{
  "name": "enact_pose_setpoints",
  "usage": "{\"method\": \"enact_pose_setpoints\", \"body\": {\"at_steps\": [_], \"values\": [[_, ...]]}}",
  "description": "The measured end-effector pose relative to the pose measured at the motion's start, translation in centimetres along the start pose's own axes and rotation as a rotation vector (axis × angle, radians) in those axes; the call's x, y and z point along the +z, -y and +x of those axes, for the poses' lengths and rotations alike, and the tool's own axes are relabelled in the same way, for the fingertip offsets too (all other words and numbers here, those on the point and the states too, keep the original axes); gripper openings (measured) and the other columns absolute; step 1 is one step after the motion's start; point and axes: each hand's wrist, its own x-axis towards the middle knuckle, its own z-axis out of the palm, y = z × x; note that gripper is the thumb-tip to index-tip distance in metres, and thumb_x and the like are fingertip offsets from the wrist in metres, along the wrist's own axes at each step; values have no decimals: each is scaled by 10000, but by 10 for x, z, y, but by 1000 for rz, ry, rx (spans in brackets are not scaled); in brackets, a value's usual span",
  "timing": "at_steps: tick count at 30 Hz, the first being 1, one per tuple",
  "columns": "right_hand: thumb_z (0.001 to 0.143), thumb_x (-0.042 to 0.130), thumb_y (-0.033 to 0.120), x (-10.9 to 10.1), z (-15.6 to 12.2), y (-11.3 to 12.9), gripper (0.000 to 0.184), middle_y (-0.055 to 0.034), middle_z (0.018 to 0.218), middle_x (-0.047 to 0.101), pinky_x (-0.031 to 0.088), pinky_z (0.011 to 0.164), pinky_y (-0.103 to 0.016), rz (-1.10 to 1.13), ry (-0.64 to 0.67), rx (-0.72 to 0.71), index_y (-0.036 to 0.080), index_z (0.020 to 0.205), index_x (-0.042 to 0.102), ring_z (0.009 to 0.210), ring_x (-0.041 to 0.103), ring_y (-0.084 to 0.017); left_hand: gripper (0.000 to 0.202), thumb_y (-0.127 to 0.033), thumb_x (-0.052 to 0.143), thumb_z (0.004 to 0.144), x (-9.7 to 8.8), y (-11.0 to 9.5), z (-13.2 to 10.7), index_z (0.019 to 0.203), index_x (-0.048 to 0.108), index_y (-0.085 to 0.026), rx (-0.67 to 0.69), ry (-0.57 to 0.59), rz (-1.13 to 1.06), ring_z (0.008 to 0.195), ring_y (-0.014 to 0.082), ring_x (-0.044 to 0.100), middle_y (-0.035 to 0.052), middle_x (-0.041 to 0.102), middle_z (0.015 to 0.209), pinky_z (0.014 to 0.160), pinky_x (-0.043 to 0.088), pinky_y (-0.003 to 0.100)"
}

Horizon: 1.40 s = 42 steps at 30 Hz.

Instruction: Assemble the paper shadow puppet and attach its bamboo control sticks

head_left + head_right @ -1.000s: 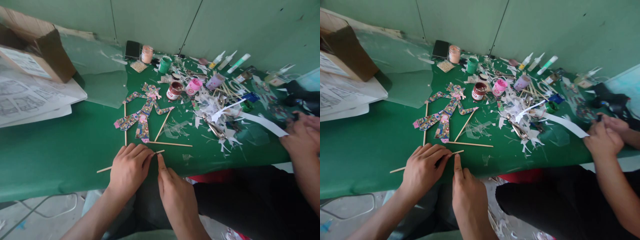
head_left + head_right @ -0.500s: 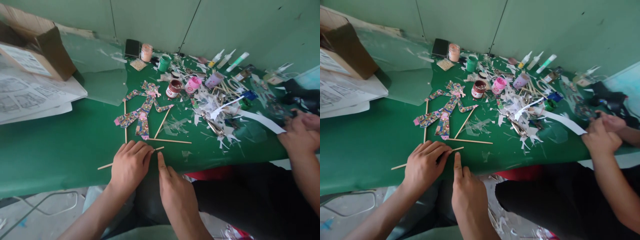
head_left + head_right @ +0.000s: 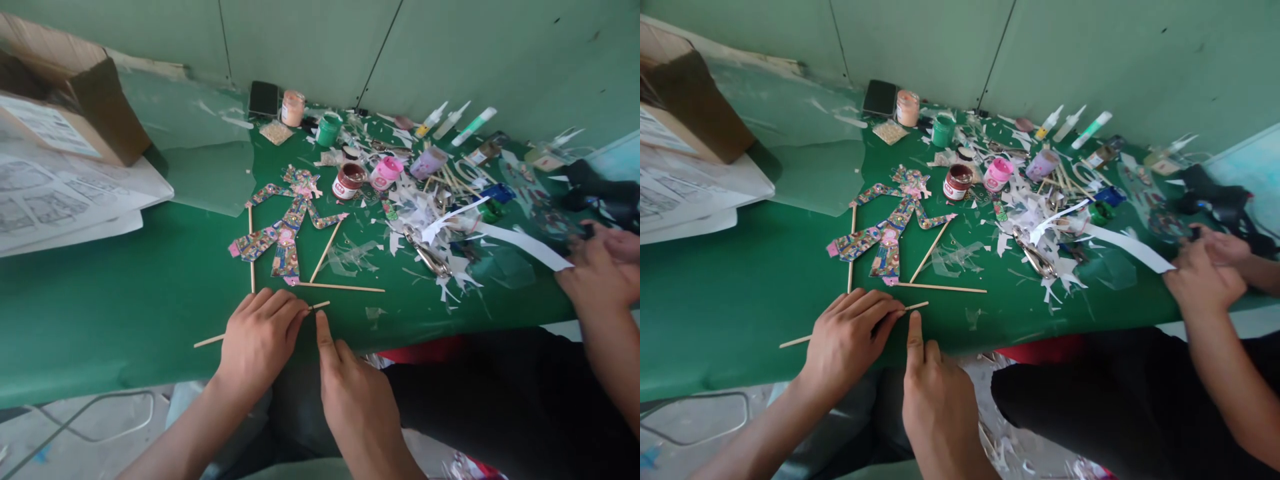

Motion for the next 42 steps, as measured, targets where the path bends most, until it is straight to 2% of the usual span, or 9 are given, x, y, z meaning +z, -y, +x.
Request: {"method": "enact_pose_setpoints", "body": {"at_steps": [8,13,17,20,32,42], "values": [[745,468,-43,5,-4,2,608,-17,674,650,455,402,-224,63,-77,-18,74,1338,527,489,632,-143,154,-214,560,930,0,-2,-4,843,688,-217,-2,-26,11,683,173,562,1,700,794,616,388,337],[756,459,-47,9,-2,3,637,-33,704,660,492,447,-227,61,-42,11,75,1381,482,557,656,-162,168,-213,549,932,-1,-2,-4,847,695,-211,-19,-31,36,680,174,556,18,686,778,621,389,335],[758,482,-36,12,-6,2,666,-37,730,664,484,442,-214,71,-16,-45,81,1412,449,544,643,-150,193,-214,543,935,-2,-2,-4,830,705,-217,-9,-50,23,664,167,555,19,688,761,612,383,327],[759,495,-29,11,-6,4,667,-44,732,664,504,463,-226,29,2,-5,85,1415,451,556,645,-160,189,-226,553,933,-2,-1,-4,823,706,-219,-26,-45,10,670,165,566,10,698,768,622,391,327],[758,489,-27,-10,6,-3,648,-52,726,680,499,455,-217,-19,182,-79,81,1397,498,542,652,-156,175,-236,578,918,0,0,-2,815,719,-219,-34,-36,-5,668,161,582,5,705,777,614,412,316],[807,487,-13,-21,13,0,639,-73,777,695,512,491,-215,45,310,-41,96,1435,452,606,687,-162,186,-231,570,919,-3,-1,-4,802,713,-219,-44,-26,4,667,159,581,-4,709,770,622,400,317]]}}
